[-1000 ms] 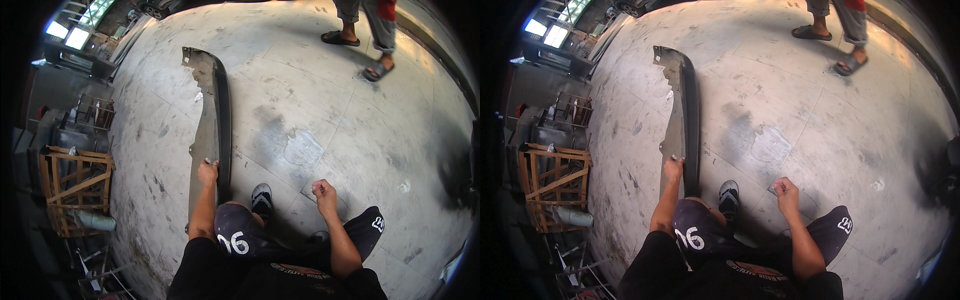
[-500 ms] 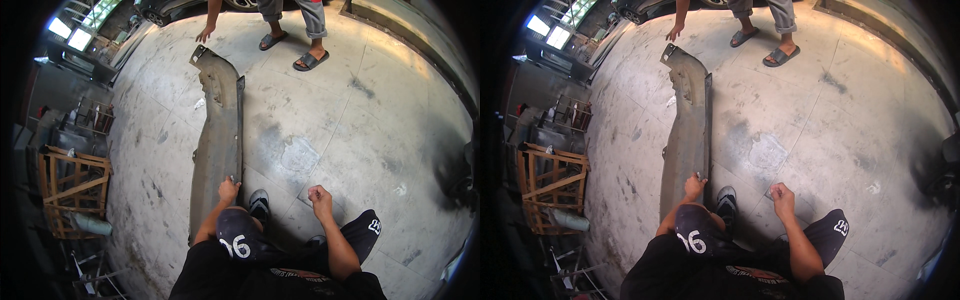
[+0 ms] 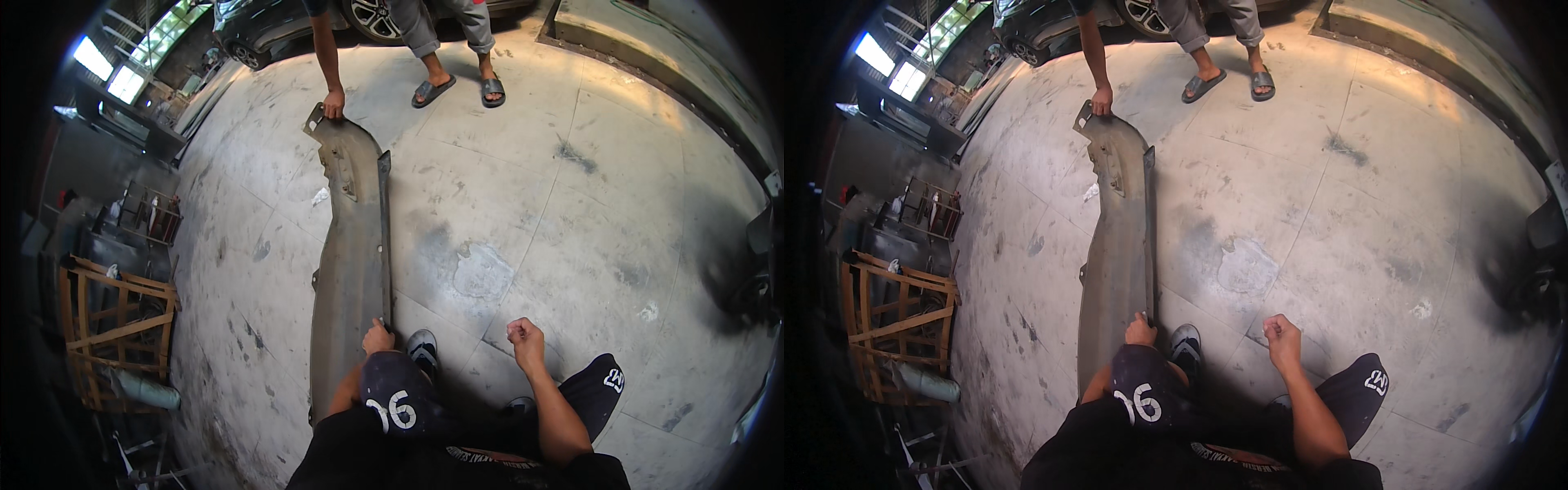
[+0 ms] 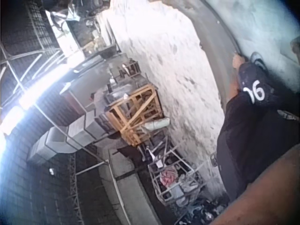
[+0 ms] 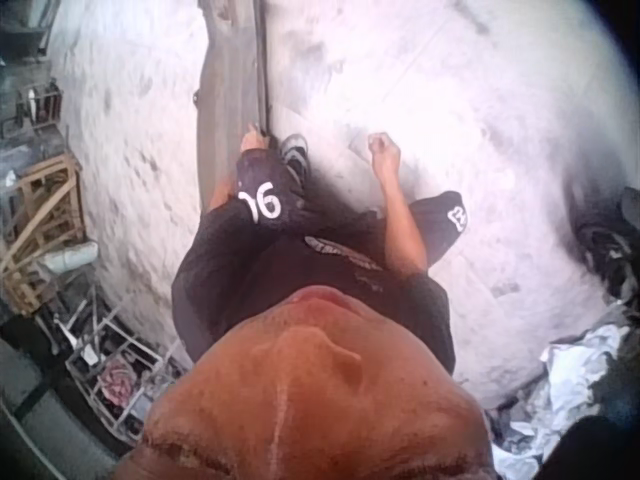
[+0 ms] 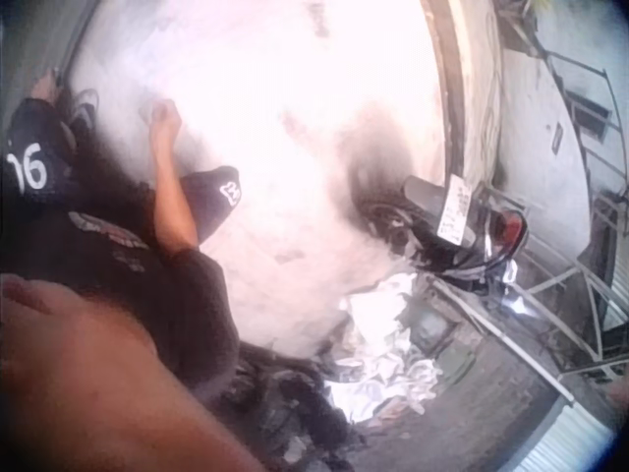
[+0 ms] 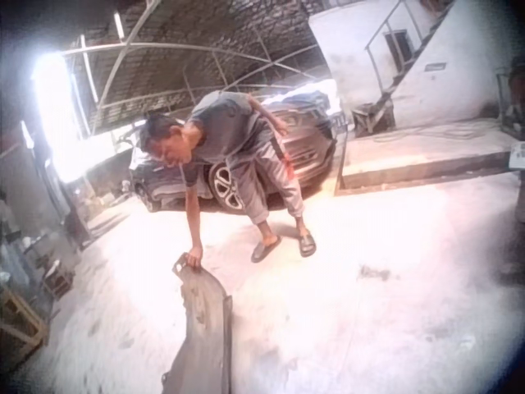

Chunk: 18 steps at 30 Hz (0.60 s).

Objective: The person applies pieces of tape and a filler material to various spots on a car bumper while other people help hold and position it.

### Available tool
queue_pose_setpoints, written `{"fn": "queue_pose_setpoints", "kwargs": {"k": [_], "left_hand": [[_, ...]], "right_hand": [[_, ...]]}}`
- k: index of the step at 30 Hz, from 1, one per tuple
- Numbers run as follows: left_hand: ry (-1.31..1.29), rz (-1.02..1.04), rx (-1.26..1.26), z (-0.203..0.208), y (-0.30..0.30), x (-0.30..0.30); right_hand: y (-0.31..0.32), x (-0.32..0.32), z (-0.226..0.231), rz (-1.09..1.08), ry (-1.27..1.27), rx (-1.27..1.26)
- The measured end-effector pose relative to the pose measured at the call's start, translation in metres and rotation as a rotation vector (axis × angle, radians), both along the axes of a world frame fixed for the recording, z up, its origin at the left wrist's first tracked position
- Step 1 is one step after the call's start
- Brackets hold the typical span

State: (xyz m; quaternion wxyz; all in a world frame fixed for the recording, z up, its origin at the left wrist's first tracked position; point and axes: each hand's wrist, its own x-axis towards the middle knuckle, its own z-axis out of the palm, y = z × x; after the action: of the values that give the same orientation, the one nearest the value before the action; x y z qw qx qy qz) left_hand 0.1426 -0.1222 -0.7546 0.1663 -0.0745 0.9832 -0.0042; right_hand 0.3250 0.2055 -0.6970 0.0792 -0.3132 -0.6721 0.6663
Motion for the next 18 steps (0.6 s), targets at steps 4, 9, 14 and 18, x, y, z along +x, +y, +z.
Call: {"fn": "queue_pose_setpoints", "kwargs": {"k": [4,9,14,18], "left_hand": [[0.016,-0.034,0.077,0.012,-0.009,0.009],[0.08,-0.167,0.515,0.084,-0.077,0.019],[-0.038,0.126,0.862,0.235,-0.125,0.02],[-0.11,0.255,0.919,0.315,-0.162,0.015]], "right_hand": [[0.0,-0.003,-0.005,-0.02,0.031,0.024],[0.005,-0.013,-0.003,-0.021,0.053,0.032],[0.011,-0.02,-0.016,-0.031,0.058,0.031],[0.018,-0.034,-0.007,-0.023,0.061,0.027]]}}
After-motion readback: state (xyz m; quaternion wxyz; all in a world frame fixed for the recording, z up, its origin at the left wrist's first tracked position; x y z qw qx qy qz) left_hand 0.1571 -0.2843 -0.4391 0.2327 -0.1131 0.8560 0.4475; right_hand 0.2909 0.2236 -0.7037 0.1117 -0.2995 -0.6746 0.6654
